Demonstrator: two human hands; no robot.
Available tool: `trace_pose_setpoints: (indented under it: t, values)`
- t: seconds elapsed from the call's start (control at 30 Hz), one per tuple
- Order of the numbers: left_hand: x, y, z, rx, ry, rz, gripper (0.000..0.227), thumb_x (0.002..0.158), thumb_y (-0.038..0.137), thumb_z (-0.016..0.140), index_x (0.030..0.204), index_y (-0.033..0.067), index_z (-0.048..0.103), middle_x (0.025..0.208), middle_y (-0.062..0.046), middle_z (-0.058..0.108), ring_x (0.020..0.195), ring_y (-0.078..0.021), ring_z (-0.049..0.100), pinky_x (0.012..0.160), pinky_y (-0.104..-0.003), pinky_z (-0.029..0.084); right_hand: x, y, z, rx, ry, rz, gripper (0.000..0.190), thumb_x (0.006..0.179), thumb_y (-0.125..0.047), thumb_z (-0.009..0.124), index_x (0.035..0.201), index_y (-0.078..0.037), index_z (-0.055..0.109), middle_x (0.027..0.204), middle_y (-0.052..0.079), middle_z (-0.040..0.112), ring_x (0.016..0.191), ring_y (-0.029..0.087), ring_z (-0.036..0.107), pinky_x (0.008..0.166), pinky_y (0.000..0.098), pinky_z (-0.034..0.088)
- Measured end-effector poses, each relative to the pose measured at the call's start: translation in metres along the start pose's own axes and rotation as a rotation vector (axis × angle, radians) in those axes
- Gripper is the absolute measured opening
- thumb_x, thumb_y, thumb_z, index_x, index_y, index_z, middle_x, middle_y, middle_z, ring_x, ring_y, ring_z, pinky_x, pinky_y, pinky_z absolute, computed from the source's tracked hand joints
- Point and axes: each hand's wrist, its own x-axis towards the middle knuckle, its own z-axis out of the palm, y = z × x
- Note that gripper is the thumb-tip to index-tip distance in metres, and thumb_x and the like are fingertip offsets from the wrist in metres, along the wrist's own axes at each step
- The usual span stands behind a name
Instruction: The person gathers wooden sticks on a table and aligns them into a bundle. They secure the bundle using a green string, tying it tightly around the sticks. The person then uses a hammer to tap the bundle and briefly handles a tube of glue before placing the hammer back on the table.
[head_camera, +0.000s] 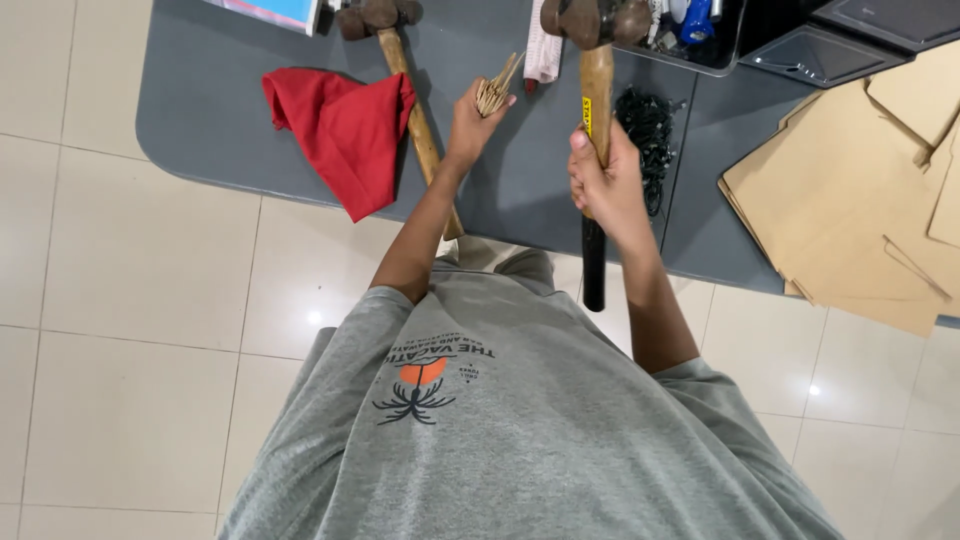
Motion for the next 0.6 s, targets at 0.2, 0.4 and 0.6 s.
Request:
trace_pose_setpoints:
  t: [0.2,0.4,0.6]
  values:
    - [0.002,0.005,0.002,0.086,0.031,-0.014,0.039,0.091,0.016,0.084,0.087,0.003,0.047,0.074,0.001,0.056,0.075,-0.0046,0.044,0.064,-0.026,0.046,0.001,-0.007,0.002,-0.214,-0.044,0.068,0.024,0.109,-0.03,0.059,0.11,-0.007,0.051,0.071,-0.003,0.048,0.05,0.002,0.043,0.043,0.0215,0.038]
    - [0.0,0.004,-0.001,0.054,0.021,0.003,0.042,0.094,0.016,0.083,0.088,0.0035,0.044,0.076,-0.001,0.051,0.076,-0.0061,0.042,0.065,-0.027,0.045,-0.003,-0.013,0.004,-0.182,-0.027,0.07,0.023,0.109,-0.028,0.061,0.113,-0.007,0.051,0.07,-0.004,0.049,0.05,0.003,0.043,0.043,0.0217,0.037]
    - [-0.002,0.005,-0.001,0.077,0.026,0.015,0.041,0.093,0.016,0.084,0.09,0.0027,0.045,0.076,0.0,0.05,0.077,-0.0066,0.042,0.066,-0.027,0.046,-0.002,-0.002,0.006,-0.159,-0.044,0.109,0.023,0.109,-0.03,0.058,0.112,-0.008,0.049,0.066,-0.004,0.046,0.047,0.003,0.042,0.042,0.022,0.036]
